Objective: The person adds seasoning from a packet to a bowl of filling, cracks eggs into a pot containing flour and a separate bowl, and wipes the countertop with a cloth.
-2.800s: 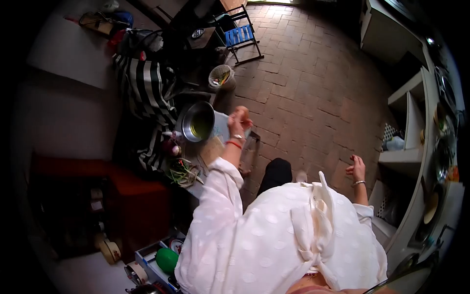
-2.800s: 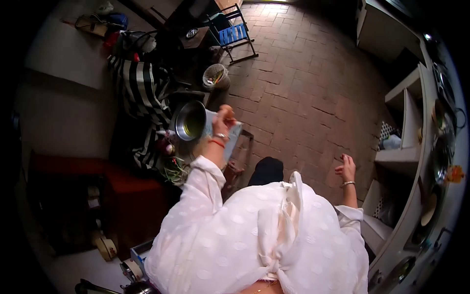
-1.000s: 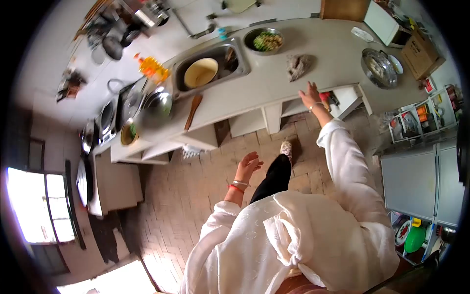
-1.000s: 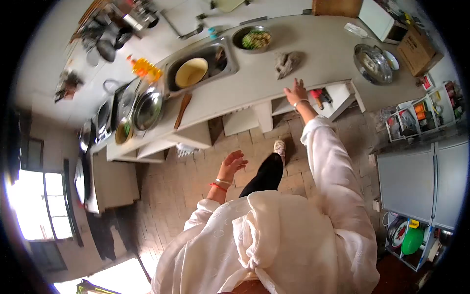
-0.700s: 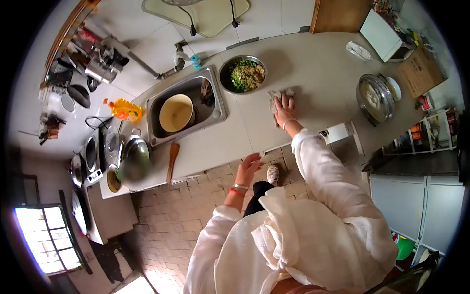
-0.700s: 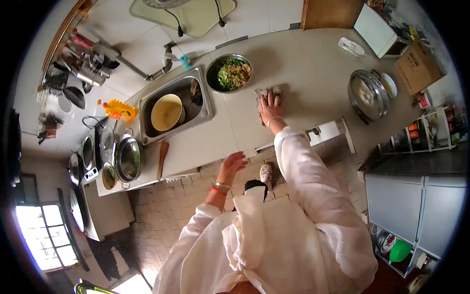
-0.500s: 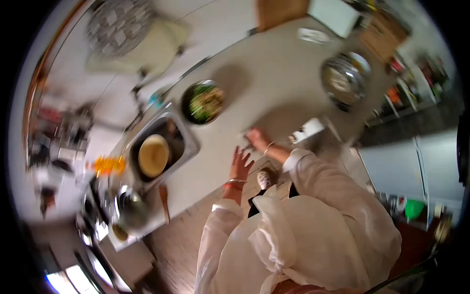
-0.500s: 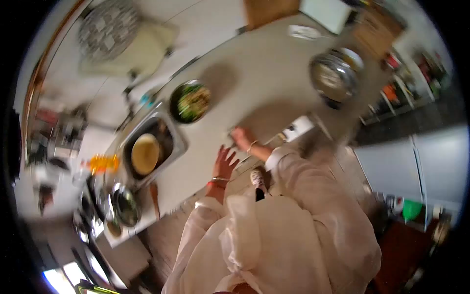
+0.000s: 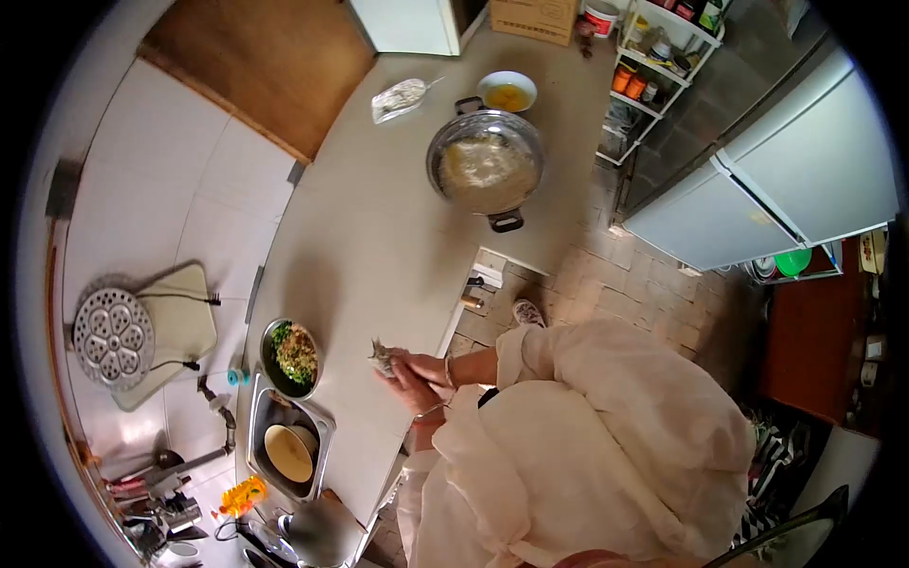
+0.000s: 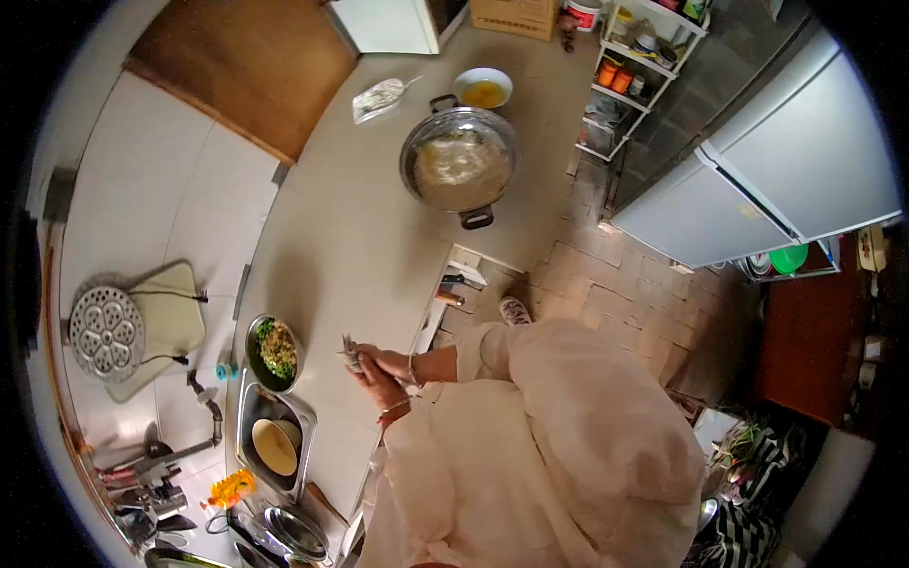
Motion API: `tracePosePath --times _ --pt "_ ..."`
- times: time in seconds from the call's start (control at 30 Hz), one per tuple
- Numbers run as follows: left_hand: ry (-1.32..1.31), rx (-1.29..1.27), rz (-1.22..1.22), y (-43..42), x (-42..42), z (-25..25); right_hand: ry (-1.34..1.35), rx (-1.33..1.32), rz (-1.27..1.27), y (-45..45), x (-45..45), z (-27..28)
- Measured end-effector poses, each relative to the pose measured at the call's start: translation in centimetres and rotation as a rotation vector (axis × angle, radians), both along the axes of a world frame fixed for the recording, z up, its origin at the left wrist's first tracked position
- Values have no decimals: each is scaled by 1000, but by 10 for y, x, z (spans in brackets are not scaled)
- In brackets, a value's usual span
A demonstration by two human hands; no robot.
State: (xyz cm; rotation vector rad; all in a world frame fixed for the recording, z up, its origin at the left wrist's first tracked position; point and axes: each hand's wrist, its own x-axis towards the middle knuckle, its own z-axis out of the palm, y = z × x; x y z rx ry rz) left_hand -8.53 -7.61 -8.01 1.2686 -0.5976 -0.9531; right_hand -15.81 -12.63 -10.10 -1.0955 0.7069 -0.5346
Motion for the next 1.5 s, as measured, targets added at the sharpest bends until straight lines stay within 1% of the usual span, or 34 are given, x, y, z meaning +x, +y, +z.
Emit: tracePosePath --times 0.07,0.17,0.23,0.27,0.3,0.37,0.4,0.43,0.47,0.5,0.53,0.57,0.6,0.63,0.67,0.73,0.8,0.87,0.9,0.93,0.97,1.07,1.13,1.17,1.2,1.23,1.27,1.3,1.33,1.37,1.4,1.43,1.47,1.5 --pt "71 131 38 -14 -7 13 -48 73 -26 -2 -10 9" --pt "-161 191 -4 -34 -1 -10 -135 184 -77 -16 -22 17" --pt "-329 117 -121 -40 41 -82 -340 392 -212 -14 -24 24" --pt "-336 101 -100 -45 42 -88 -374 441 -221 -14 -30 31" --pt "-275 92 -80 -53 41 -84 -142 159 75 -27 -48 36" --pt "51 83 -9 -60 32 -69 78 13 244 -51 -80 74" --pt "396 77 61 -59 15 -47 180 -56 346 -53 -88 86" --pt "227 116 61 -53 3 -33 -162 -63 205 -49 -83 63" --pt "287 157 57 -48 -9 -22 -501 -58 52 -46 -76 36" --pt "348 198 56 -46 -26 -4 177 -421 -110 -42 -84 15" --pt "423 147 -76 -46 -52 16 97 -243 -54 -48 -84 14" --pt "289 145 -44 -36 -75 10 31 -61 -11 -55 -84 12" --pt "157 147 -15 -30 -91 8 -257 220 55 -58 -80 12" --pt "-77 183 -71 -27 -95 12 -25 301 0 -53 -80 13" --pt "-312 219 -127 -30 -100 27 28 418 -9 -52 -69 -4" --pt "-580 243 -119 -39 -101 28 232 -67 33 -54 -54 -52" --pt "-654 238 58 -39 -94 -3 159 25 -55 -56 -52 -27" --pt "-728 234 238 -37 -80 -37 250 30 -15 -54 -66 32" --pt "-756 227 301 -40 -77 -51 240 131 21 -55 -68 43" --pt "-777 215 350 -46 -78 -48 241 232 41 -56 -72 49" --pt "-530 164 319 -45 -77 -43 248 336 50 -55 -80 50" --pt "624 -83 318 -38 -53 -30 -36 39 117 -27 -76 -6" --pt "650 -85 363 -43 -47 -8 -177 416 192 -22 -78 -13" --pt "152 7 406 -42 -56 0 -165 307 150 -24 -78 -30" --pt "146 68 339 -38 -48 -35 -164 142 162 -33 -77 1" --pt "144 120 286 -40 -50 -39 23 60 125 -42 -75 10" --pt "194 128 268 -44 -53 -30 -16 114 44 -57 -70 -56" --pt "243 137 251 -49 -56 -22 0 251 -60 -61 -67 -10" --pt "342 102 270 -50 -63 -11 -100 314 -50 -69 -66 -4" --pt "174 26 238 -53 -60 -12 -146 327 -6 -83 -68 -17" --pt "4 -41 210 -50 -50 -13 -170 340 -63 -86 -57 -20" --pt "-120 16 201 -43 -35 3 -161 333 -59 -86 -49 -8" --pt "-241 79 189 -39 -24 28 -159 360 58 -88 -48 16" --pt "-341 86 301 -37 -15 43 -158 359 67 -87 -41 31"
